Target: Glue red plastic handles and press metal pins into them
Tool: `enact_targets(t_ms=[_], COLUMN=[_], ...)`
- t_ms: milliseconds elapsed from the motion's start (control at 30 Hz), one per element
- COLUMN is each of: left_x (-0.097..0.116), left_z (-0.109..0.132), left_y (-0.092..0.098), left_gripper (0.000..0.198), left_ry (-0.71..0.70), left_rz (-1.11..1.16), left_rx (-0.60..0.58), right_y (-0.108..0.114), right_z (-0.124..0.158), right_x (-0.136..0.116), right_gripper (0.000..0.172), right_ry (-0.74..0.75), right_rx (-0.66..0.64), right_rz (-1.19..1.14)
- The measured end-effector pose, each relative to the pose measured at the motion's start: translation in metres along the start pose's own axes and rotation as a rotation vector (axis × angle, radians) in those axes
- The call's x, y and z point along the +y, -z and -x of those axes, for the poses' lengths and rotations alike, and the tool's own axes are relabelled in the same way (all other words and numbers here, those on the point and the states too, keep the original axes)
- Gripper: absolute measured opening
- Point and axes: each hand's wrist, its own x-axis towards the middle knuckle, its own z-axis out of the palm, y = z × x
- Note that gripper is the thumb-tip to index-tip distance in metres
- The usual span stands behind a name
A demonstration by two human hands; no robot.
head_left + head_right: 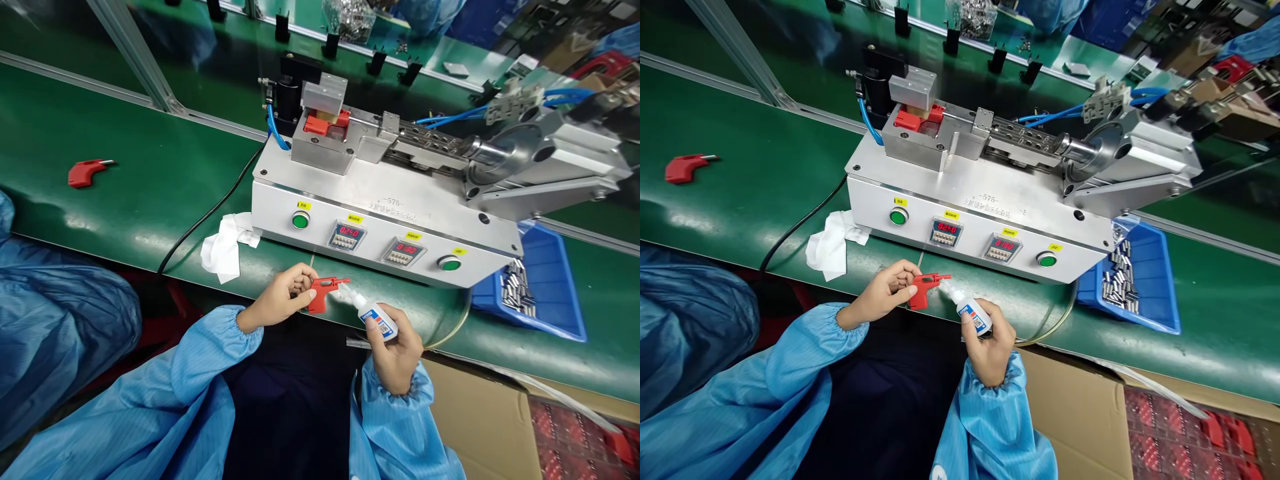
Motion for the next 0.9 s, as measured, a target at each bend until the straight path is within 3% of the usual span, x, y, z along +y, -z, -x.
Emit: enact_targets(t_ms=[233, 500, 633, 900], left_x=[0.001, 0.004, 0.0, -0.003], left_z=[0.0, 0.0, 0.0, -0.002], left_y=[-0.001, -0.002, -0.005, -0.007], left_gripper=[0.023, 0.027, 0.029, 0.03], left_ry=[0.002, 0.018, 0.021, 0.019], left_rz=[0.005, 0.011, 0.041, 0.044], left_rx=[0.001, 0.007, 0.006, -0.022], right_y=[-0.004, -0.002, 0.002, 0.003], right_z=[-0.001, 0.005, 0.003, -0.007], right_x=[0.003, 0.011, 0.024, 0.061], right_gripper=[0.023, 0.03, 0.032, 0.031], right_ry=[0.011, -0.073, -0.117, -0.109], right_rx=[0.02, 0.005, 0.054, -0.019], right_rz=[-0.019, -0.024, -0.064, -0.042])
